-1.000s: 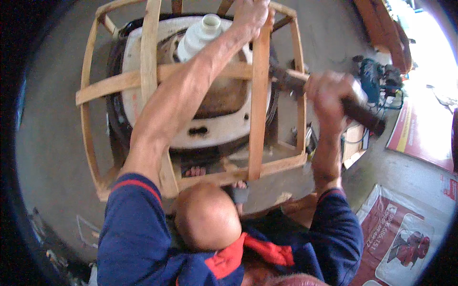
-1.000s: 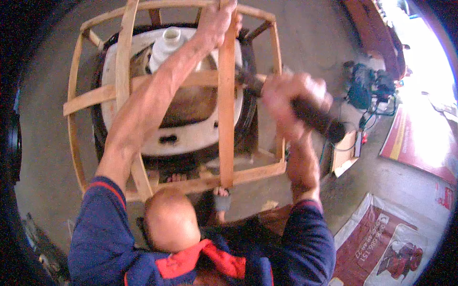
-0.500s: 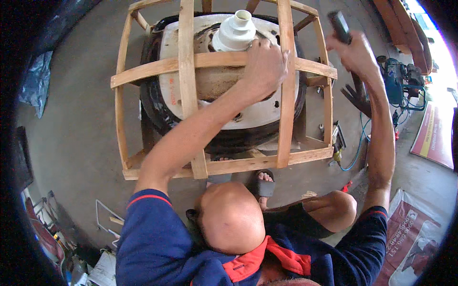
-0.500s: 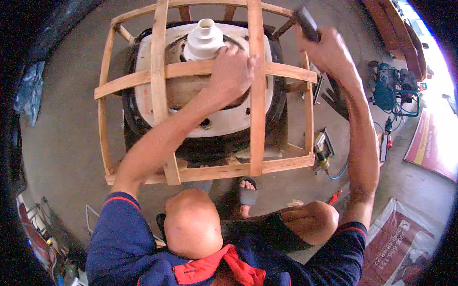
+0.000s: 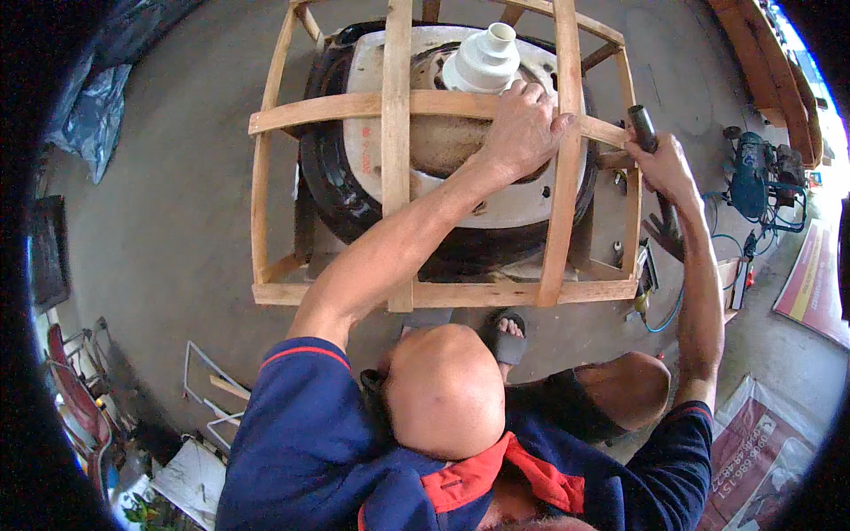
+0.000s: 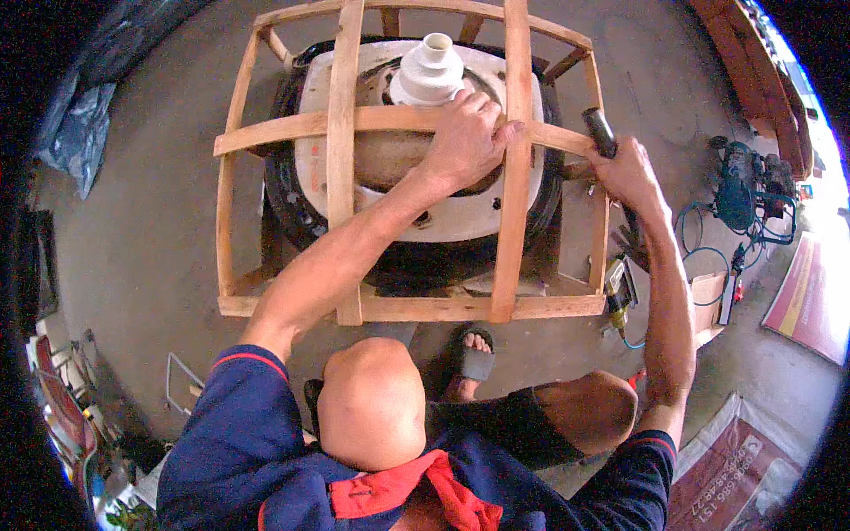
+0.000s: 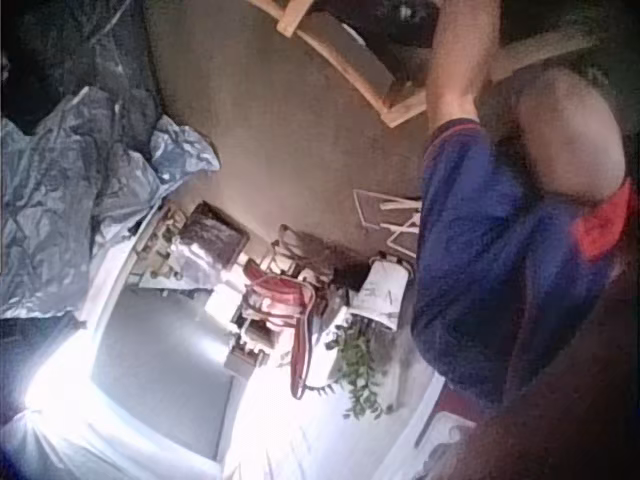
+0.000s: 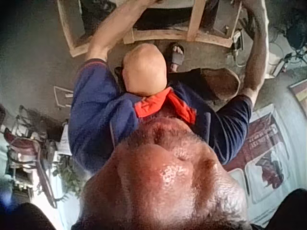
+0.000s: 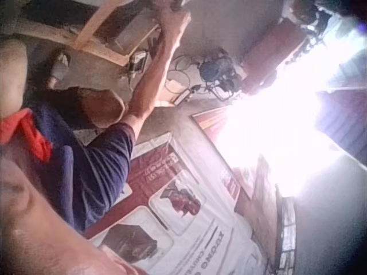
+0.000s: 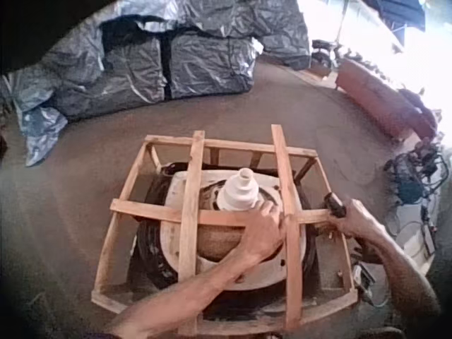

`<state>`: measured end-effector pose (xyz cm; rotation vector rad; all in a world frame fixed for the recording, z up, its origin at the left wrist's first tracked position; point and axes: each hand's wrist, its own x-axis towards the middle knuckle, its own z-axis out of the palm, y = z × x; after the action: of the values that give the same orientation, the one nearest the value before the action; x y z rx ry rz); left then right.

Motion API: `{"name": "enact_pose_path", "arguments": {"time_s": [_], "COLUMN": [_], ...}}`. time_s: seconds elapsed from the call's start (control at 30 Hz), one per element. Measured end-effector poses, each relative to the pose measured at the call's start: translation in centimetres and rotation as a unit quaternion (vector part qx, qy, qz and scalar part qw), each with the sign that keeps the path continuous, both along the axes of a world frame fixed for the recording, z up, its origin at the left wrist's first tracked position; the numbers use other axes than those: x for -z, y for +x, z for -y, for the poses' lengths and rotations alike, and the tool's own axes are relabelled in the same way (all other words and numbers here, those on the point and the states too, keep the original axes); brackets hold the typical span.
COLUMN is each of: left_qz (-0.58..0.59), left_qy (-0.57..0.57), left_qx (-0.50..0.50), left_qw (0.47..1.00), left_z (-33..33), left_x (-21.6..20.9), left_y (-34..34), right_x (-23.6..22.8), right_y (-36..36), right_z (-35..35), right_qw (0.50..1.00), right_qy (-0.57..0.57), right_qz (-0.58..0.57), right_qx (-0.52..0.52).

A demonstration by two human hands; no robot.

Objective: The person assembles a wooden frame around a large ceramic jar using a pneumatic nail gun and a hammer. They position wooden slats, drive nails into the joints, and occasionally tap pieces into place.

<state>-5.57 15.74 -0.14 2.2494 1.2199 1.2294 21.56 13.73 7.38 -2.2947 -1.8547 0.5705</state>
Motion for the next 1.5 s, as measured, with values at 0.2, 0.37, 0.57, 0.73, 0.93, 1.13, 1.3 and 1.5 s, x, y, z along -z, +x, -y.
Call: {"name": "enact_pose_path", "arguments": {"time_s": [0.2, 0.37, 0.57, 0.73, 0.93, 1.13, 1.3, 1.5], "left_qz": [0.117, 0.045, 0.092, 0.16, 0.209, 0.233, 0.252, 0.269], "left_qy": [0.039, 0.044, -0.158, -0.235, -0.266, -0.282, -0.288, -0.291], "left_qx": [0.013, -0.284, -0.156, -0.086, -0.04, -0.032, -0.018, 0.015], "left_qw": [0.992, 0.957, 0.971, 0.955, 0.94, 0.93, 0.924, 0.918], "left_z": [1.5, -11.9, -20.3, -22.3, -22.2, -21.8, -21.9, -22.5], "left_x": [-1.9, 0.0, 1.6, -0.1, -0.4, -0.3, -0.7, -1.7], "left_y": [-5.5, -20.0, -20.7, -18.3, -17.5, -18.7, -18.6, -16.4], "right_x": [-12.1, -16.9, -13.4, -9.9, -9.2, -7.5, -8.1, -9.4], "right_y": [-4.4, -13.2, -29.2, -34.2, -35.6, -37.3, -37.7, -37.9], "right_z": [1.6, 0.4, -6.0, -12.1, -13.3, -14.2, -14.0, -14.2], "right_qw": [0.975, 0.833, 0.862, 0.901, 0.912, 0.921, 0.928, 0.946], "right_qy": [0.121, 0.204, 0.229, 0.311, 0.304, 0.296, 0.229, 0.177], "right_qz": [-0.187, -0.509, -0.451, -0.297, -0.265, -0.241, -0.285, -0.252], "right_qx": [0.0, -0.077, -0.017, -0.05, -0.076, -0.078, -0.068, -0.1]}}
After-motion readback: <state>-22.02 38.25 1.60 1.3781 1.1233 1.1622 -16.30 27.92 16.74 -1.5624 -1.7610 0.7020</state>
